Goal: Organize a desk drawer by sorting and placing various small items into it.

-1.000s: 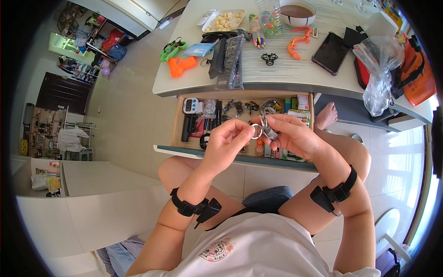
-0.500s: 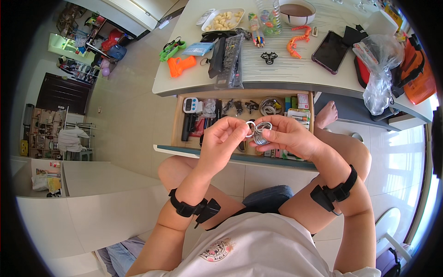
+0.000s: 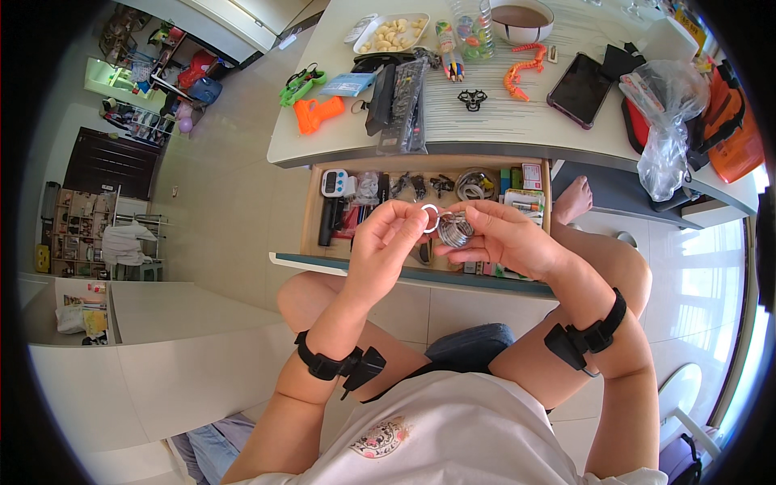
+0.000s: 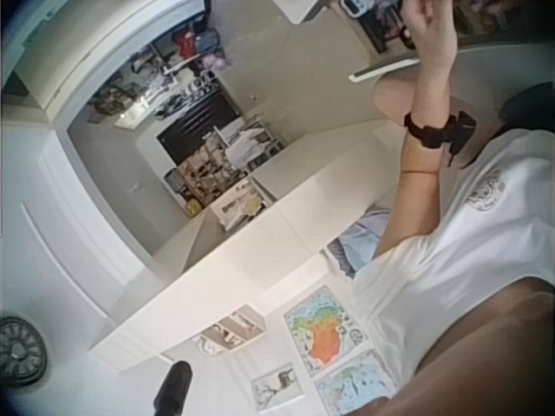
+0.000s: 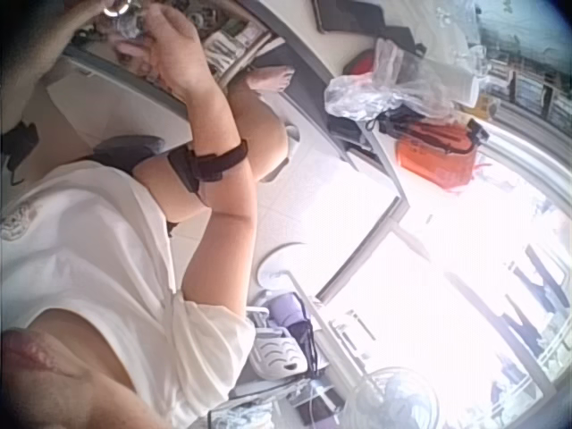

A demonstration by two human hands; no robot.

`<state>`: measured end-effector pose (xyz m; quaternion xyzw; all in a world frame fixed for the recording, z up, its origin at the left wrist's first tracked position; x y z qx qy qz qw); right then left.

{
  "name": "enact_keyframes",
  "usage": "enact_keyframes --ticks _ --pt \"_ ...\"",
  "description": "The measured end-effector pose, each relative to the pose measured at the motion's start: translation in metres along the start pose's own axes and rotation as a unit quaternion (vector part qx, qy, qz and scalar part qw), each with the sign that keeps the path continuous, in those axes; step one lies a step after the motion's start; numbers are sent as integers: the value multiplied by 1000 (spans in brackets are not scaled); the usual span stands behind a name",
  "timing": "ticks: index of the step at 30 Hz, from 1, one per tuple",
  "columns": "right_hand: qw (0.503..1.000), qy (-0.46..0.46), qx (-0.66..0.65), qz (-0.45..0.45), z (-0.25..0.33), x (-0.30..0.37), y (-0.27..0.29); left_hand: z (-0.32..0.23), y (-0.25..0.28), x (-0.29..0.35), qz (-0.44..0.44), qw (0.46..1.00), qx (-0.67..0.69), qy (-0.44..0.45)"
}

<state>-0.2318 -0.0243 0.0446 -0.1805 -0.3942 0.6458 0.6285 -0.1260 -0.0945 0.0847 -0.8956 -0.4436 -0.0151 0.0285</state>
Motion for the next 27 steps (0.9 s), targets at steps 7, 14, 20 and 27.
enact_keyframes --ticks 7,14,20,27 --pt "999 1 -34 -19 0 0 4 -6 -4 2 -13 1000 -6 7" --pt "996 -36 -75 18 -14 -5 -6 -26 -24 10 18 986 -108 -123" --pt "993 -14 -107 43 -8 0 -13 -48 -20 13 -11 941 -217 -260" --pt "998 42 -2 53 1 6 -16 -69 -14 9 -44 916 -244 -316"
Point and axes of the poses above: each hand's wrist, its own x-axis away from the middle knuckle, its own y-axis out of the back of the hand, z = x × y, the point moved 7 cm from there along -x, towards the middle knuckle, and after that the axes turned 10 degrees about -z, right-handed, at the moved point
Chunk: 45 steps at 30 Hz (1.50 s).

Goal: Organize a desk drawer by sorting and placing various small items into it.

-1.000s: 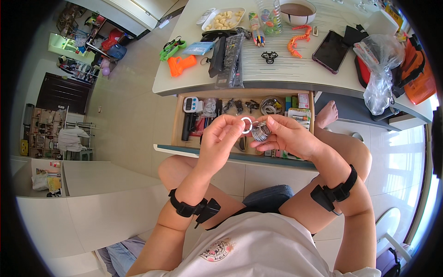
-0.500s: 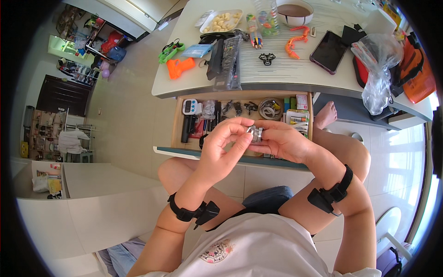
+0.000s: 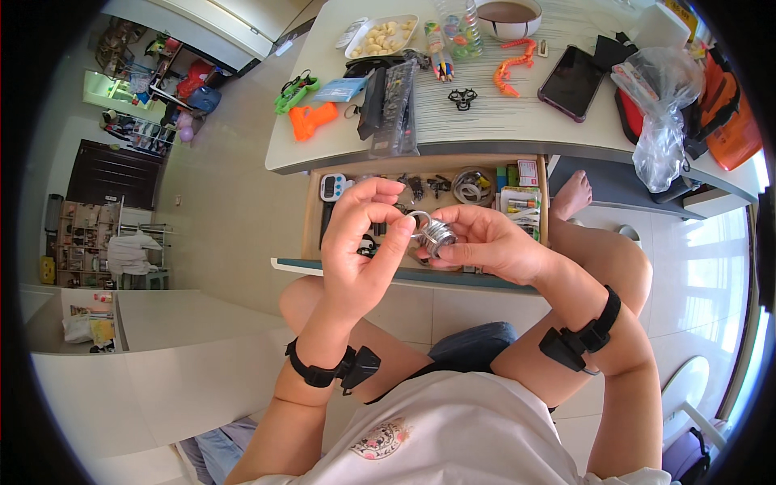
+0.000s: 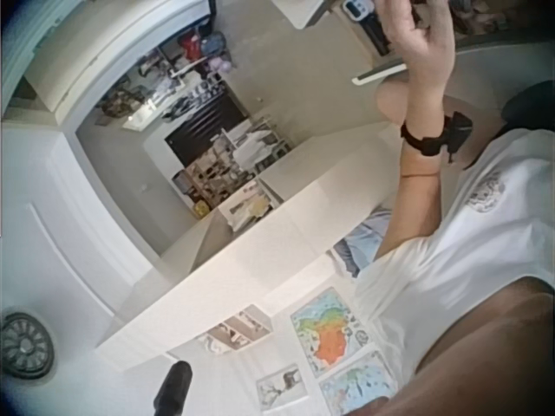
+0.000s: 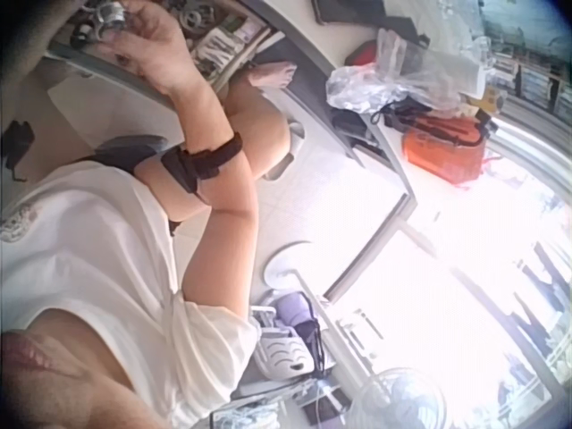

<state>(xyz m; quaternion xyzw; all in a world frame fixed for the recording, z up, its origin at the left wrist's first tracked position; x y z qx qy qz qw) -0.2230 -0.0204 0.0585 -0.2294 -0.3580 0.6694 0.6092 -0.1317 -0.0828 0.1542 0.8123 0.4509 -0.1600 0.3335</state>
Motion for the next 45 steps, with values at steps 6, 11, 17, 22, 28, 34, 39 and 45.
enact_keyframes --ticks 6,11,17,22,28,34,39,45 --pt "991 68 110 -28 11 -1 1 0 6 4 -15 1000 -13 -10" --pt "986 111 124 -18 8 0 6 -3 0 -3 8 998 -45 -52" --pt "951 201 145 -186 73 17 23 36 14 3 14 997 -67 21" --pt "927 261 58 -263 102 33 46 98 4 21 183 964 -174 89" --pt "938 197 18 -285 85 22 75 194 37 48 326 886 -284 169" --pt "936 169 38 -308 75 15 69 254 102 58 340 841 -351 231" --pt "939 162 56 -298 72 10 72 296 149 76 334 805 -348 346" --pt "932 149 81 -321 68 3 68 326 158 98 376 805 -333 316"
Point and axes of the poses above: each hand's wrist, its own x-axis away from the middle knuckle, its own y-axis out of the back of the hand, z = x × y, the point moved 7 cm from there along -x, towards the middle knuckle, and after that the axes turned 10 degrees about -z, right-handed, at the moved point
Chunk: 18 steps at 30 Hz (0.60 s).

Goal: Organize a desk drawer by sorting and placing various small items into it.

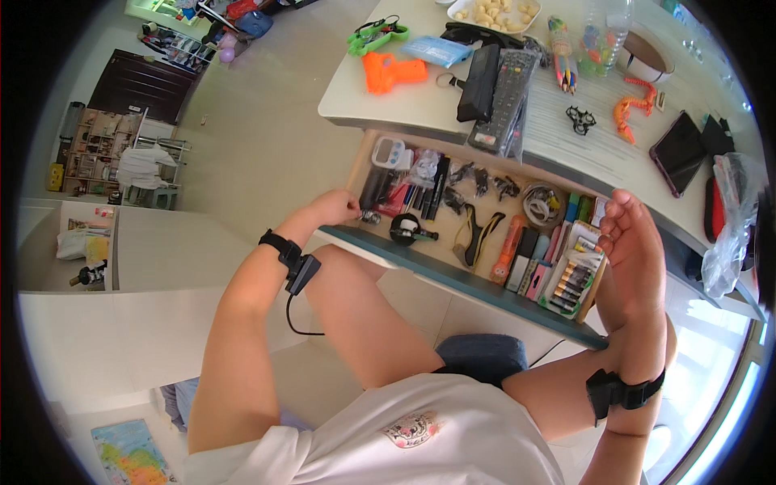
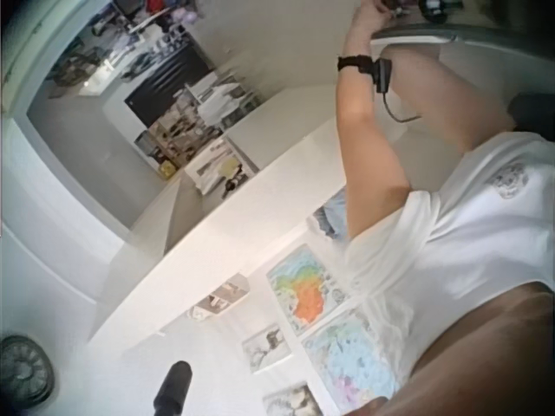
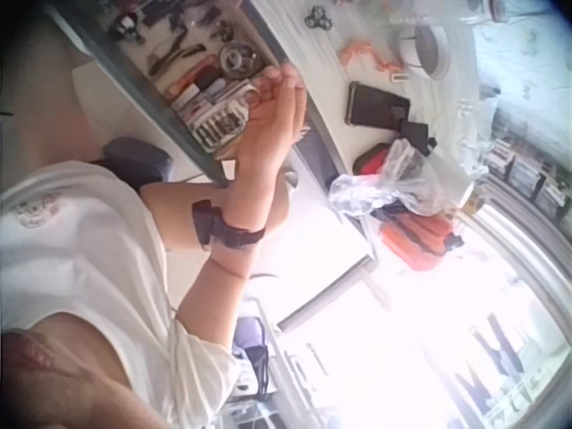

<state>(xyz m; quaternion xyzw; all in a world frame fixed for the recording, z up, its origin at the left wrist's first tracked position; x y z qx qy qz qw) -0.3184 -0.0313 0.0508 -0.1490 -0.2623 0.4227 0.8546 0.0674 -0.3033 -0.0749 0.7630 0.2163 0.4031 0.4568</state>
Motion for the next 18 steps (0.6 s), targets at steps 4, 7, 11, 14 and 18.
enact_keyframes --ticks 4,7,11,14,18 --pt "1000 -19 -2 1 -11 -3 -4 -1 -10 8 63 993 -95 13" --pt "1000 -20 -7 5 -12 -3 -2 -5 -15 10 105 988 -115 7" --pt "1000 -10 -13 7 -9 -2 3 -35 9 20 115 993 -17 -34" --pt "1000 -20 -19 6 -9 -1 -1 -91 54 38 68 992 98 -42" --pt "999 -22 -17 36 -10 5 -10 -172 102 22 -83 960 242 -112"
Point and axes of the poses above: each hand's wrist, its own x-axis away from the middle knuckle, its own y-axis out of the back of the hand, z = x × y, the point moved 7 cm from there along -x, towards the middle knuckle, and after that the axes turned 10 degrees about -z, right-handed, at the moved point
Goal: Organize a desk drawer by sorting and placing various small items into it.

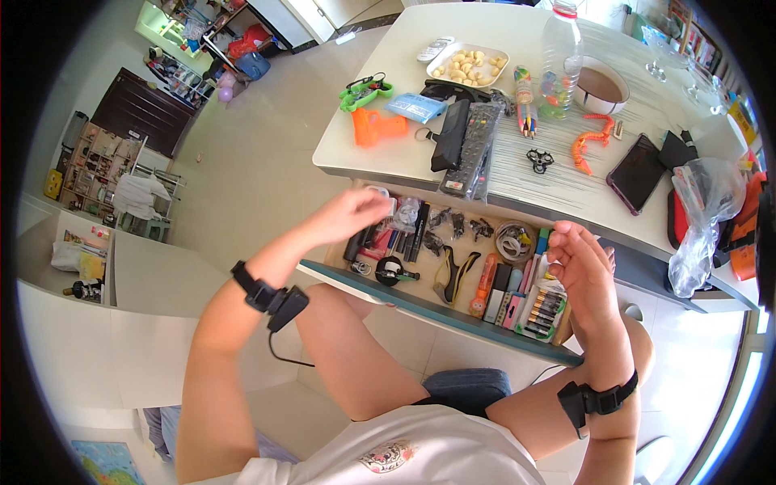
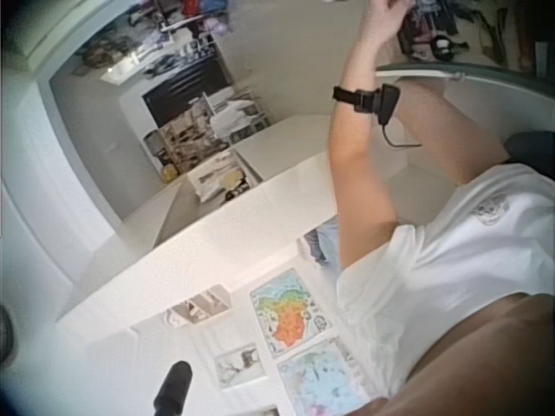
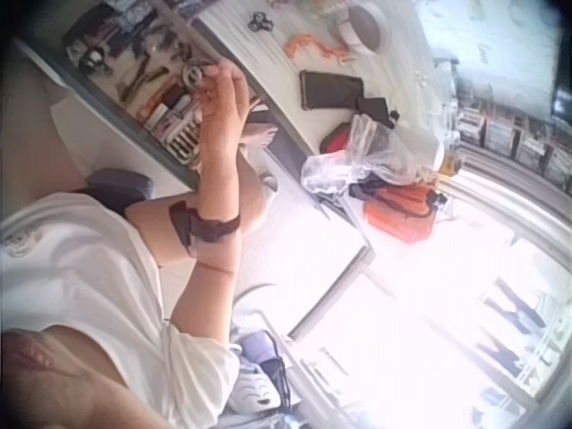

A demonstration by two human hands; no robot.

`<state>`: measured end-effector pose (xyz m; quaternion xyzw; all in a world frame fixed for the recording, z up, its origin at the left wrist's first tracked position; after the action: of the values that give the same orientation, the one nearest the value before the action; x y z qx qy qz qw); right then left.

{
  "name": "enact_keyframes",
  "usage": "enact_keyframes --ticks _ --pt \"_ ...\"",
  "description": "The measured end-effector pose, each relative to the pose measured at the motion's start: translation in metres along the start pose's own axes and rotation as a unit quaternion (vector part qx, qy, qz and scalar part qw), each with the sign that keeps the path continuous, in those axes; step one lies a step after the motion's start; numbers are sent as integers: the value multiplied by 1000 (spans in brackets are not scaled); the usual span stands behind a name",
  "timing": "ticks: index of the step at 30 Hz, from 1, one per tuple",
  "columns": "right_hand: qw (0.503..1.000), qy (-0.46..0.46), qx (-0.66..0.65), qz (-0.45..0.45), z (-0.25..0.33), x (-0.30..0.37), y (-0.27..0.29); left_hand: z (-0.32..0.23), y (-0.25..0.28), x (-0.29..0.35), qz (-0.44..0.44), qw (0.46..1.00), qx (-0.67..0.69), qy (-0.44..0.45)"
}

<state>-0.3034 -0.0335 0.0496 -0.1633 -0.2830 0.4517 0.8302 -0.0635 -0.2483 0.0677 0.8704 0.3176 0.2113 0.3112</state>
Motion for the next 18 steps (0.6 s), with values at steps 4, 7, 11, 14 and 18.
enact_keyframes --ticks 4,7,11,14,18 --pt "1000 0 5 20 -2 6 3 -41 -9 -68 -123 989 30 -76" --pt "1000 -7 8 8 -9 6 11 -43 -16 -99 -193 981 -14 29" --pt "1000 -4 13 -1 -3 13 17 -58 -40 -115 -162 986 -17 26" --pt "1000 9 3 24 7 20 7 -35 -33 -124 -209 977 -33 -1" --pt "999 20 -9 47 15 25 3 -67 -34 -101 -287 956 31 -43"
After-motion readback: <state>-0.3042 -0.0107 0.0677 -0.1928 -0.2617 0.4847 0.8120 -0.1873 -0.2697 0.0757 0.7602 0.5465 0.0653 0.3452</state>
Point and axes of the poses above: each hand's wrist, its own x-axis away from the middle knuckle, its own y-axis out of the back of the hand, z = x × y, the point moved 7 cm from there along -x, towards the middle knuckle, and after that the axes turned 10 degrees about -z, right-handed, at the moved point
